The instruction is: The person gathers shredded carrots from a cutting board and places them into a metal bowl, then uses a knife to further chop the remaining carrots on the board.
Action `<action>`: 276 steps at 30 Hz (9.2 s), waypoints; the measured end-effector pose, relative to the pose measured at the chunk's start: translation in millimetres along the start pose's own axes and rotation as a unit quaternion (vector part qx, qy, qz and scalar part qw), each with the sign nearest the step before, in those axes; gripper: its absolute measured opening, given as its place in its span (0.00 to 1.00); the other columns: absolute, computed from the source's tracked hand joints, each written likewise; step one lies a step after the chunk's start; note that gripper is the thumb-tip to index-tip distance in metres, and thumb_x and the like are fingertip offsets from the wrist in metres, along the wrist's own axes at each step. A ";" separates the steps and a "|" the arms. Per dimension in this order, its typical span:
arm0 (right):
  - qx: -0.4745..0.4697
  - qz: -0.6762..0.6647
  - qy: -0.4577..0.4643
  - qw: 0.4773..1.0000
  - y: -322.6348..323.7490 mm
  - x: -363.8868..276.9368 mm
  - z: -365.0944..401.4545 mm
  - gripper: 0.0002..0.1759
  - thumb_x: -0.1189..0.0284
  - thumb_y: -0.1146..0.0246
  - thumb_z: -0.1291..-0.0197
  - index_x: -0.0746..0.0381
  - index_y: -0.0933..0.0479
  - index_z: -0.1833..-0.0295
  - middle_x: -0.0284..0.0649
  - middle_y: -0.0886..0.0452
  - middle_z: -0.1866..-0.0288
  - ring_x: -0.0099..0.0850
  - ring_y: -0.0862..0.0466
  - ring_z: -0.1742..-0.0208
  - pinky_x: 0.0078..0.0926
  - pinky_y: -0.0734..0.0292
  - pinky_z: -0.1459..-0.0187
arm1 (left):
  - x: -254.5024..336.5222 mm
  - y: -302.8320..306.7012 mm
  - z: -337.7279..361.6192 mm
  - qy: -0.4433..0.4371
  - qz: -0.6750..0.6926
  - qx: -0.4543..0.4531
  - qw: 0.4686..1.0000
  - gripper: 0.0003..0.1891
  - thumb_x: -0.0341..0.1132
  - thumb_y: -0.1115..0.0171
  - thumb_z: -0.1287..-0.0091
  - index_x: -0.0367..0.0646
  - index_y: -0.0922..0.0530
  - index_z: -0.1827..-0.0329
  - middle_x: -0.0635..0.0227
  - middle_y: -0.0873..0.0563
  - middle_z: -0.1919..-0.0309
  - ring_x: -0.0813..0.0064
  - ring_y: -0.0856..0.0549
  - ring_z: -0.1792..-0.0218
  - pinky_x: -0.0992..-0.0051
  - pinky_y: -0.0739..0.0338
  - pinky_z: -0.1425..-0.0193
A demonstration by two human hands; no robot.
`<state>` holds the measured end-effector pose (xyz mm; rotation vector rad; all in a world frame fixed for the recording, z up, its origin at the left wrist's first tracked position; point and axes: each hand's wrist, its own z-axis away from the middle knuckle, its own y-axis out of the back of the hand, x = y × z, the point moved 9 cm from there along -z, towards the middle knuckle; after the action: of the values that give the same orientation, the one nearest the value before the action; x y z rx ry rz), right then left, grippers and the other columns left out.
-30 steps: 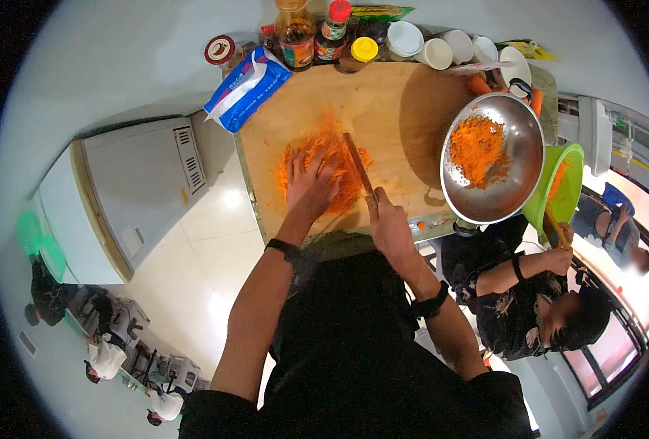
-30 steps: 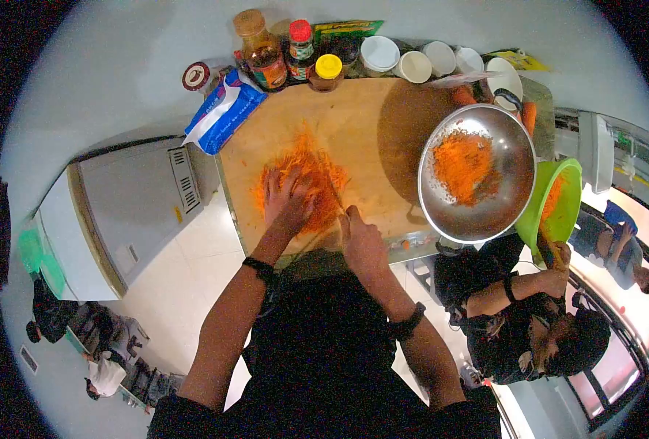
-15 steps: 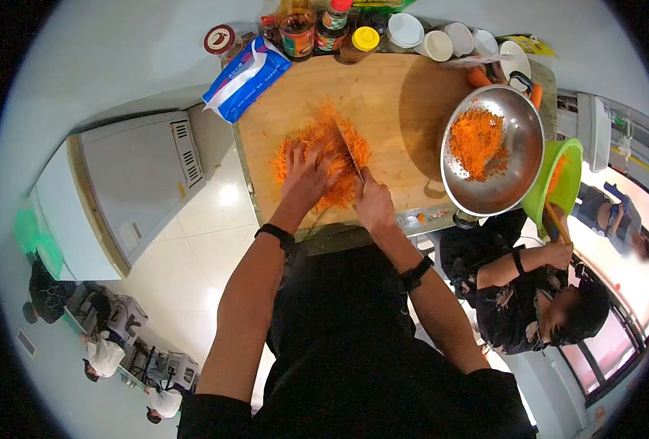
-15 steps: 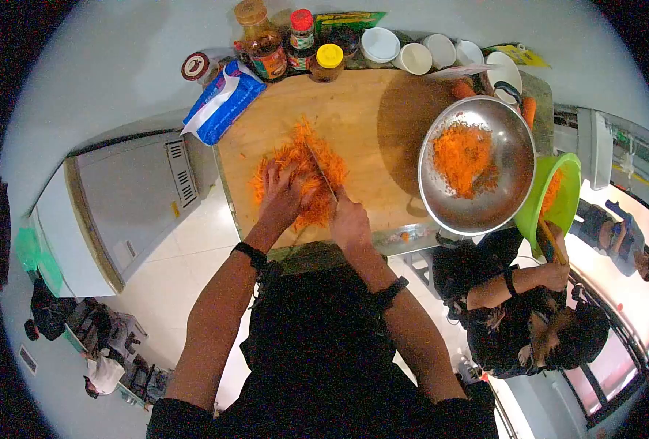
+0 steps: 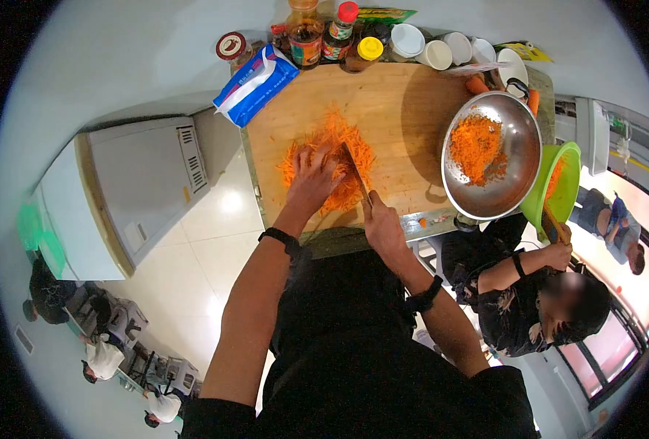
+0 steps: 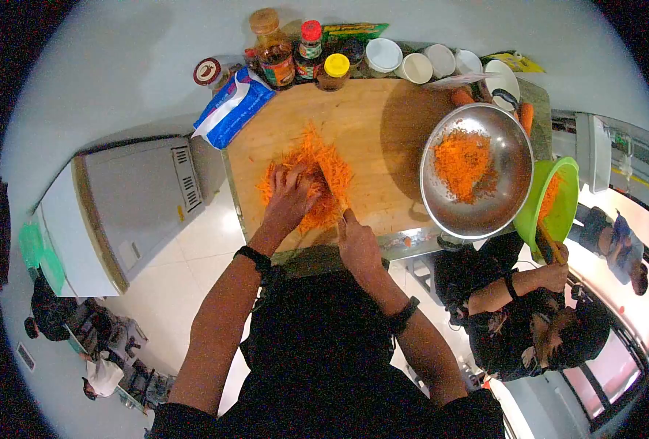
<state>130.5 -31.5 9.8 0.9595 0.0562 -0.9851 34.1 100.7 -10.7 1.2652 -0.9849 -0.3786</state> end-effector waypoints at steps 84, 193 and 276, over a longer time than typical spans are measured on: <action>-0.004 0.137 0.048 0.989 -15.7 -9.9 -10.3 0.32 0.71 0.46 0.35 0.63 0.41 0.26 0.61 0.19 0.75 0.61 0.16 0.68 0.60 0.21 0.65 | 13.6 21.6 21.9 -0.171 -0.010 -0.044 0.984 0.16 0.33 0.41 0.36 0.50 0.20 0.45 0.69 0.23 0.46 0.53 0.22 0.41 0.63 0.17 0.42; 0.021 0.073 0.081 0.994 -18.2 -37.7 -40.9 0.18 0.70 0.49 0.28 0.64 0.32 0.37 0.66 0.20 0.64 0.63 0.19 0.60 0.58 0.25 0.59 | 19.2 25.0 28.6 -0.168 0.000 -0.015 0.986 0.09 0.33 0.40 0.39 0.47 0.22 0.56 0.72 0.23 0.53 0.67 0.22 0.46 0.72 0.17 0.50; 0.009 -0.009 0.064 0.998 -27.2 -46.3 -24.6 0.15 0.66 0.46 0.28 0.64 0.31 0.42 0.65 0.19 0.64 0.63 0.18 0.56 0.57 0.24 0.55 | -0.3 14.1 54.5 0.009 0.066 -0.055 0.996 0.16 0.27 0.40 0.40 0.42 0.23 0.48 0.61 0.21 0.44 0.54 0.20 0.42 0.65 0.16 0.48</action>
<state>92.6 12.0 -2.6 1.0395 0.1631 -0.9411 -12.6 71.6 1.0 1.0969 -1.0121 -0.3138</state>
